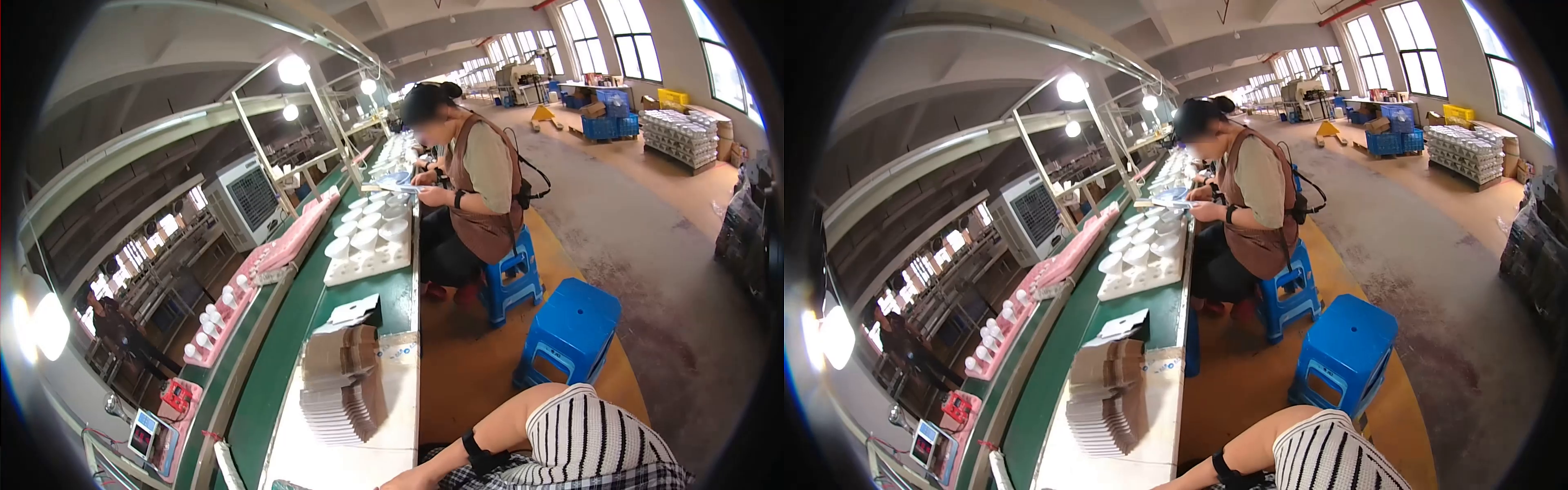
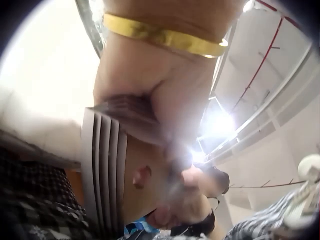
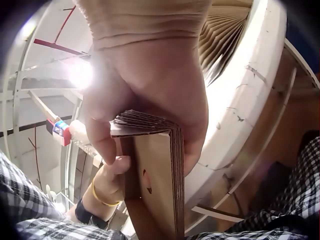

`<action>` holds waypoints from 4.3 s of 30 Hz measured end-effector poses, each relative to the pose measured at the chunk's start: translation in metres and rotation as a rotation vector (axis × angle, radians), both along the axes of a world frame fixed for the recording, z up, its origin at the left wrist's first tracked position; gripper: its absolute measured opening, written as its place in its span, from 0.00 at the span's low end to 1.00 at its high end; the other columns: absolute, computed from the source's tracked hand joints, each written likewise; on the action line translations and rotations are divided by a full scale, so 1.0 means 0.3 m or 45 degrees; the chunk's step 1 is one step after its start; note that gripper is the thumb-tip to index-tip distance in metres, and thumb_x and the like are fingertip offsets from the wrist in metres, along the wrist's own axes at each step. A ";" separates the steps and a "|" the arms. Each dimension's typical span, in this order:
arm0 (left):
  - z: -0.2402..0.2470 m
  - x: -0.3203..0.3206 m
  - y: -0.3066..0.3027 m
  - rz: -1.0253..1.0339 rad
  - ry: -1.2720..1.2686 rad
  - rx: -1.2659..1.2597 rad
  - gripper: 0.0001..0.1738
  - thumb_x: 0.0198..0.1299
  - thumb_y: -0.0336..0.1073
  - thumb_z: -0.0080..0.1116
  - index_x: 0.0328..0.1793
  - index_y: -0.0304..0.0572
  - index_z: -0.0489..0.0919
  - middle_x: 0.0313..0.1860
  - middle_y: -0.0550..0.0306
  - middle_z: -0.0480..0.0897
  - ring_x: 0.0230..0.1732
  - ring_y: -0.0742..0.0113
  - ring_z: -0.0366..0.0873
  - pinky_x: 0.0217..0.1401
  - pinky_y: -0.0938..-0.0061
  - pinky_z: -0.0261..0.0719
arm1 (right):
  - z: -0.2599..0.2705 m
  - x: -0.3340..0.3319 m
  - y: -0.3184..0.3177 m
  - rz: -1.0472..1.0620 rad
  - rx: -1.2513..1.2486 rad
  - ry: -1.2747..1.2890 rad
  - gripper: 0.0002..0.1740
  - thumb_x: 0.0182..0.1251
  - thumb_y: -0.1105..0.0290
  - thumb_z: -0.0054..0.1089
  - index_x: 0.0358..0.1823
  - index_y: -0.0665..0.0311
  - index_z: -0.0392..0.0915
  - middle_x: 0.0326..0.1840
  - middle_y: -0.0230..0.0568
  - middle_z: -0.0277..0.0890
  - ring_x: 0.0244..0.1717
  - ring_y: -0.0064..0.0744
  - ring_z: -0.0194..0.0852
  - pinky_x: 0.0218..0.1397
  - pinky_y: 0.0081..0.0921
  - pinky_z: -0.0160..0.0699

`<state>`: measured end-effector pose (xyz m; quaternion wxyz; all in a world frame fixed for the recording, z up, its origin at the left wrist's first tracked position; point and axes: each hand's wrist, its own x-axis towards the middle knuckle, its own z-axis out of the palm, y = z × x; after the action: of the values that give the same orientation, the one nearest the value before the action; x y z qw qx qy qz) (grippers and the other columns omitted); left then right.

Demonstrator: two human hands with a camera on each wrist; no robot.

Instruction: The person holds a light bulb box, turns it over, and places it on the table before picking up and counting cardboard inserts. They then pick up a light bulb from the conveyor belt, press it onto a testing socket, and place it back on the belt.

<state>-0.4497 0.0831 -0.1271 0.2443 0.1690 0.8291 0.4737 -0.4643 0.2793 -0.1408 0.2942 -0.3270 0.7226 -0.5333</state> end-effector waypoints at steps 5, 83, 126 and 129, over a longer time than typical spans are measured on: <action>-0.047 0.077 0.032 0.004 0.258 -0.218 0.31 0.57 0.34 0.61 0.66 0.34 0.63 0.49 0.50 0.77 0.47 0.63 0.76 0.48 0.70 0.77 | 0.017 0.085 0.021 -0.325 0.086 0.285 0.18 0.47 0.78 0.55 0.44 0.66 0.74 0.37 0.38 0.75 0.38 0.27 0.72 0.39 0.26 0.75; -0.099 0.331 -0.272 1.059 0.450 0.008 0.11 0.58 0.34 0.58 0.46 0.41 0.82 0.32 0.53 0.82 0.26 0.69 0.79 0.32 0.78 0.76 | 0.095 -0.395 0.098 -1.072 0.632 1.837 0.18 0.45 0.75 0.63 0.42 0.59 0.77 0.46 0.38 0.68 0.51 0.39 0.67 0.54 0.37 0.62; 0.109 0.239 -0.242 0.550 -0.195 0.596 0.32 0.68 0.53 0.44 0.67 0.33 0.64 0.63 0.46 0.70 0.60 0.54 0.69 0.64 0.63 0.68 | 0.205 0.010 0.063 0.151 -0.485 -0.486 0.22 0.66 0.63 0.58 0.56 0.70 0.72 0.49 0.33 0.77 0.49 0.20 0.69 0.54 0.21 0.69; 0.151 0.244 -0.214 0.637 -0.177 0.646 0.32 0.67 0.52 0.45 0.67 0.33 0.64 0.62 0.46 0.70 0.59 0.54 0.70 0.62 0.64 0.69 | 0.229 0.022 0.050 0.270 -0.498 -0.479 0.26 0.66 0.60 0.58 0.59 0.70 0.68 0.52 0.34 0.75 0.52 0.21 0.67 0.57 0.22 0.66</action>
<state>-0.3765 0.0191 -0.0817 0.1268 -0.0164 0.6824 0.7197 -0.4576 0.2944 -0.0720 0.4085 -0.3467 0.5006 -0.6799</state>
